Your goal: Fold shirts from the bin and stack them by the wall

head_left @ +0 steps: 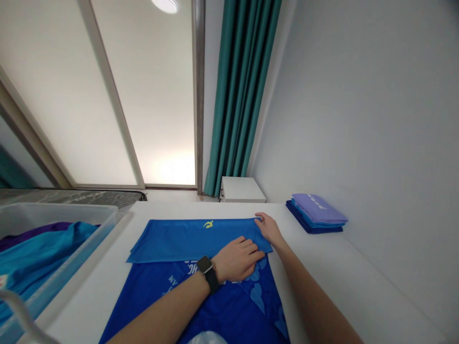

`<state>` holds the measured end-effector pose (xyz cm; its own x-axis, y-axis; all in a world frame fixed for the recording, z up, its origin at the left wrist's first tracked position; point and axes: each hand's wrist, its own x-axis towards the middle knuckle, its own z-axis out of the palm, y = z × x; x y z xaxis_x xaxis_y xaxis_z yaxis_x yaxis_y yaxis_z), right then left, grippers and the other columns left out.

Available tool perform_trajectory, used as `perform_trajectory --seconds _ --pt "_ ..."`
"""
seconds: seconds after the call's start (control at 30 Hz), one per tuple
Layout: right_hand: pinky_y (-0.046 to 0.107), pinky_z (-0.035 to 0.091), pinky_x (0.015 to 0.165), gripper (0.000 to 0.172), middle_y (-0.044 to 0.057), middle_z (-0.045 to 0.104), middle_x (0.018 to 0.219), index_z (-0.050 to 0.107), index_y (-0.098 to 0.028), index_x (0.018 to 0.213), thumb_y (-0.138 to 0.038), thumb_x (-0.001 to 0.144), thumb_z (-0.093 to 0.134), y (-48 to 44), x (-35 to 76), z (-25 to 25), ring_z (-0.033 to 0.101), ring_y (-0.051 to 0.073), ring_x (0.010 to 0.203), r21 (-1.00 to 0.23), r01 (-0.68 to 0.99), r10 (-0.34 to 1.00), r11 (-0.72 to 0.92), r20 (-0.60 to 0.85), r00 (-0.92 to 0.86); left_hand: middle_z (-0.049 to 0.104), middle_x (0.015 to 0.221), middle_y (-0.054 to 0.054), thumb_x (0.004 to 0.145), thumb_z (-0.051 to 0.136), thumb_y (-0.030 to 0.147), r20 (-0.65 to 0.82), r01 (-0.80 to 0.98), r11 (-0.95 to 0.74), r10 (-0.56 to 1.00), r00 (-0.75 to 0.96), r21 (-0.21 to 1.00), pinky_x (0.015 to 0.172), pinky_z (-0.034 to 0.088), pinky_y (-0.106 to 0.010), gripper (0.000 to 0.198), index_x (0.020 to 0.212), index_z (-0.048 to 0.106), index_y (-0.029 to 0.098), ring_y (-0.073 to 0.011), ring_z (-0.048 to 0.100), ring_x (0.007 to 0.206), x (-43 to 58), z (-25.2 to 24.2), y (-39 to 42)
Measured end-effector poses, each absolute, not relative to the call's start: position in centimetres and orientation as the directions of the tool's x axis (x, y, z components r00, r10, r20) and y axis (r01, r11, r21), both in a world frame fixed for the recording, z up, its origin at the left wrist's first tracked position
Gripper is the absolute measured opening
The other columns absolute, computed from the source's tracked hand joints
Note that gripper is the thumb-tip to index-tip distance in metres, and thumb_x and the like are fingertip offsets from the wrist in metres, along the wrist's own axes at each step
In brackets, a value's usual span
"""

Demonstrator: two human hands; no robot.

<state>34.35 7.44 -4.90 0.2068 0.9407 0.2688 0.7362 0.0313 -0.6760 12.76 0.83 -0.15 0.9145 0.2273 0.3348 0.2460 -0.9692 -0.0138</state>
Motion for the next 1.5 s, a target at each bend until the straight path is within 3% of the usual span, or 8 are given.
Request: perform_trajectory --seconds 0.2,0.4,0.67,0.9,1.03,1.17,1.3,1.5 --pt "0.033 0.044 0.083 0.020 0.005 0.065 0.089 0.066 -0.020 0.094 -0.022 0.085 0.049 7.3 34.4 -5.5 0.059 0.019 0.082 -0.552 0.833 0.940 0.042 0.304 0.154 0.062 0.097 -0.006 0.092 0.047 0.022 0.326 0.258 -0.966 0.244 0.913 0.002 0.083 0.035 -0.034 0.024 0.115 0.056 0.020 -0.0197 0.054 0.092 12.8 -0.3 0.9" --pt "0.035 0.043 0.087 0.024 0.009 0.064 0.096 0.066 -0.018 0.102 -0.023 0.088 0.047 6.3 34.9 -4.6 0.058 0.023 0.091 -0.439 0.896 0.939 0.061 0.331 0.099 0.062 0.098 -0.005 0.092 0.048 0.023 0.323 0.262 -0.965 0.249 0.913 0.005 0.084 0.037 -0.033 0.018 0.107 0.058 0.020 -0.0193 0.054 0.093 12.8 -0.6 1.1" --pt "0.039 0.034 0.107 0.046 0.013 0.054 0.137 0.056 -0.015 0.131 -0.014 0.092 0.031 4.5 32.2 -3.6 0.046 0.023 0.128 -0.205 0.937 0.921 0.283 0.331 -0.206 0.060 0.087 -0.005 0.091 0.048 0.022 0.329 0.299 -0.954 0.279 0.902 -0.011 0.074 0.040 -0.032 0.012 0.085 0.058 0.018 -0.0188 0.054 0.085 12.9 -0.9 1.4" --pt "0.048 0.020 0.115 0.048 0.014 0.042 0.148 0.043 -0.014 0.142 -0.027 0.098 0.029 4.2 30.7 -5.2 0.035 0.024 0.139 -0.135 0.941 0.936 0.309 0.221 -0.275 0.061 0.088 -0.006 0.089 0.048 0.020 0.362 0.327 -0.945 0.310 0.879 0.017 0.074 0.043 -0.032 0.013 0.082 0.058 0.017 -0.0189 0.055 0.086 13.0 -1.3 1.5" --pt "0.049 0.020 0.115 0.052 0.010 0.033 0.154 0.035 -0.018 0.147 -0.036 0.099 0.026 3.9 31.3 -5.4 0.027 0.024 0.143 -0.117 0.960 0.957 0.255 0.175 -0.232 0.062 0.087 -0.006 0.090 0.046 0.021 0.371 0.342 -0.936 0.349 0.861 0.086 0.077 0.044 -0.032 0.016 0.081 0.060 0.018 -0.0189 0.055 0.085 12.9 -1.2 1.5" --pt "0.050 0.019 0.115 0.055 0.010 0.029 0.155 0.032 -0.016 0.149 -0.037 0.099 0.023 3.8 31.3 -5.2 0.023 0.023 0.144 -0.124 0.963 0.965 0.241 0.140 -0.223 0.064 0.097 -0.007 0.090 0.045 0.019 0.398 0.452 -0.870 0.492 0.775 0.195 0.086 0.045 -0.033 0.020 0.101 0.062 0.017 -0.0204 0.057 0.093 12.5 -1.0 2.1" --pt "0.049 0.017 0.116 0.056 0.009 0.029 0.155 0.031 -0.017 0.150 -0.041 0.099 0.022 3.7 31.0 -5.0 0.023 0.022 0.144 -0.145 0.967 0.975 0.210 0.107 -0.196 0.058 0.129 -0.015 0.093 0.047 0.031 0.335 0.611 -0.768 0.637 0.694 0.193 0.100 0.040 -0.042 0.042 0.131 0.050 0.013 -0.0269 0.052 0.119 11.1 -1.5 3.3" --pt "0.049 0.016 0.117 0.057 0.008 0.028 0.156 0.032 -0.017 0.149 -0.043 0.099 0.024 3.7 30.9 -4.8 0.023 0.023 0.144 -0.165 0.968 0.980 0.189 0.101 -0.174 0.043 0.148 -0.014 0.097 0.038 0.042 0.268 0.709 -0.680 0.730 0.629 0.189 0.114 0.024 -0.047 0.051 0.139 0.045 0.015 -0.0274 0.037 0.138 7.0 -2.9 5.0"
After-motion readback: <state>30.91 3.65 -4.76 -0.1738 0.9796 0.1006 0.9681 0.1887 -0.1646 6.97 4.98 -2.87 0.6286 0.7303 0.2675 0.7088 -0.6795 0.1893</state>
